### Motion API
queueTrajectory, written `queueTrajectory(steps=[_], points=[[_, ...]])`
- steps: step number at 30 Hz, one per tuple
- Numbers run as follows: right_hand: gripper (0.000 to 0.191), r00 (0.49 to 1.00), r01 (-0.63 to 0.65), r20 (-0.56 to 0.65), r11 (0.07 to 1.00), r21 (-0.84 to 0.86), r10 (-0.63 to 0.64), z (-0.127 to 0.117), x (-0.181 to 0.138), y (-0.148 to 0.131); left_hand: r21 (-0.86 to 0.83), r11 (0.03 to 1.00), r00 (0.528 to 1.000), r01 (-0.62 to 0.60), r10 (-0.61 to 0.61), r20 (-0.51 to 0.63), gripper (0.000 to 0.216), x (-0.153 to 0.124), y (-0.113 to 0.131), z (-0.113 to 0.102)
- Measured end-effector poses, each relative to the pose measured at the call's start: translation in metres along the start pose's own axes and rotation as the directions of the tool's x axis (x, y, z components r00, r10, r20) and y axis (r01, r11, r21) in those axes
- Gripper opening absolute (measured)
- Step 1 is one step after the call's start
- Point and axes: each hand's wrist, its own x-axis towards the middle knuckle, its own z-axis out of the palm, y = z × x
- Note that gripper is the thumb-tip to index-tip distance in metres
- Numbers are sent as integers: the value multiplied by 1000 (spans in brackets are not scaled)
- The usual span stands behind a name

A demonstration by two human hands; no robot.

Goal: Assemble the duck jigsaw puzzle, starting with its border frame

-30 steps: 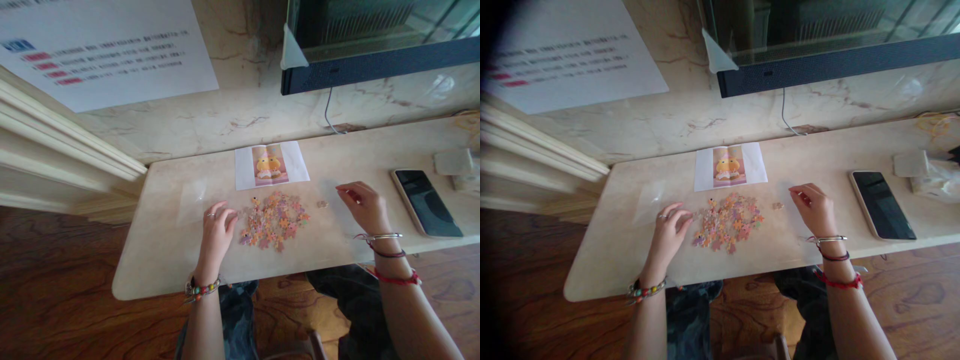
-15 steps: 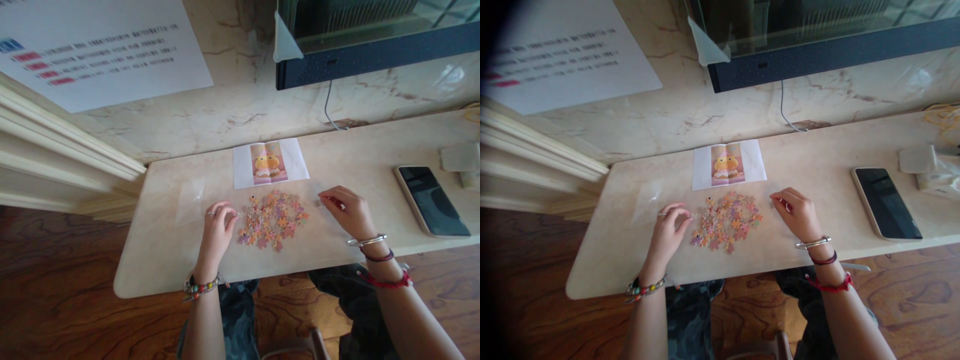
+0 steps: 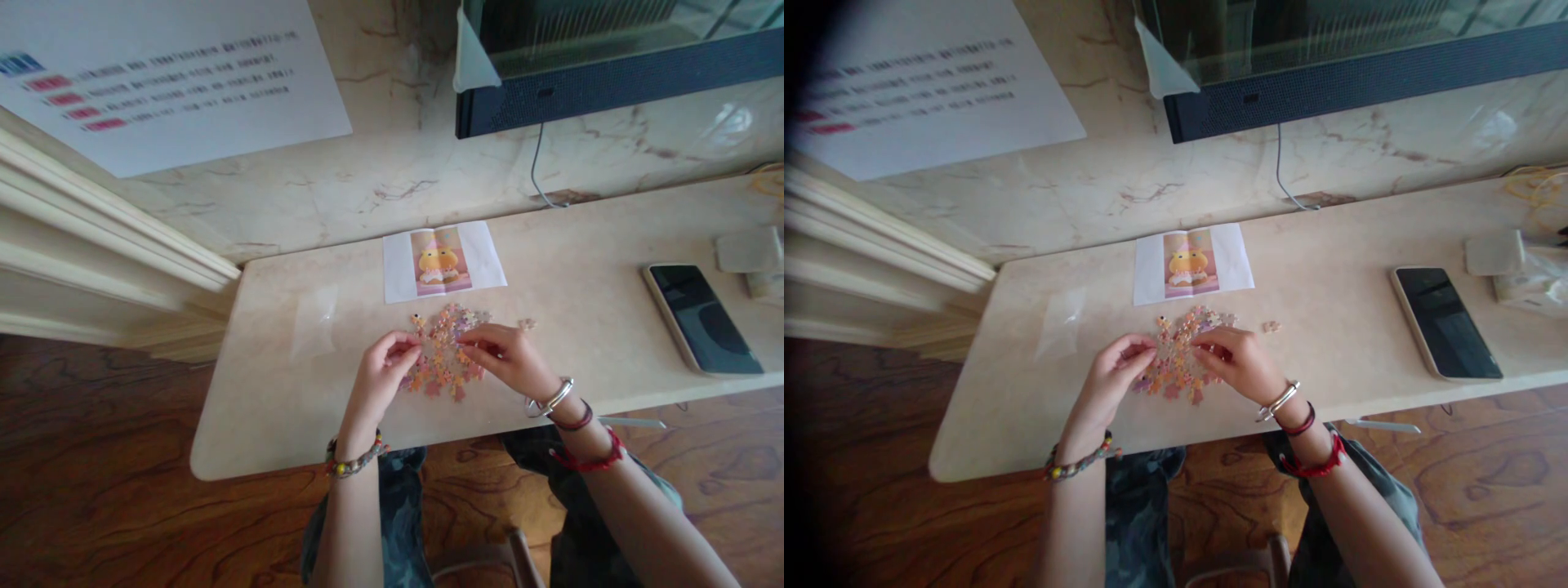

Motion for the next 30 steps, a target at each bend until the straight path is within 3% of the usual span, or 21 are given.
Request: queueTrajectory(steps=[6,14,17,21,25,28,30], points=[[21,992,-113,68,989,95,107,10,3,-4,31,999,994,-15,12,108,13,-1,8,13],[13,988,-126,-117,969,-215,102,-14,2,14,254,965,995,-62,40,92,9,-2,4,-5],[15,992,-109,-77,980,-168,97,-15,1,11,266,960,992,-82,53,115,9,-3,5,-2],[18,995,-75,65,997,-33,77,-5,0,1,305,932,972,-197,145,184,6,-6,9,11],[14,984,-28,176,1000,-10,29,3,0,-3,350,893,949,-283,207,240,6,-9,12,23],[14,986,-3,163,997,-78,16,-6,-2,4,405,848,933,-342,257,251,9,-9,10,23],[15,996,-55,60,985,-161,66,-20,-5,15,492,789,930,-368,318,187,14,-7,6,19]])
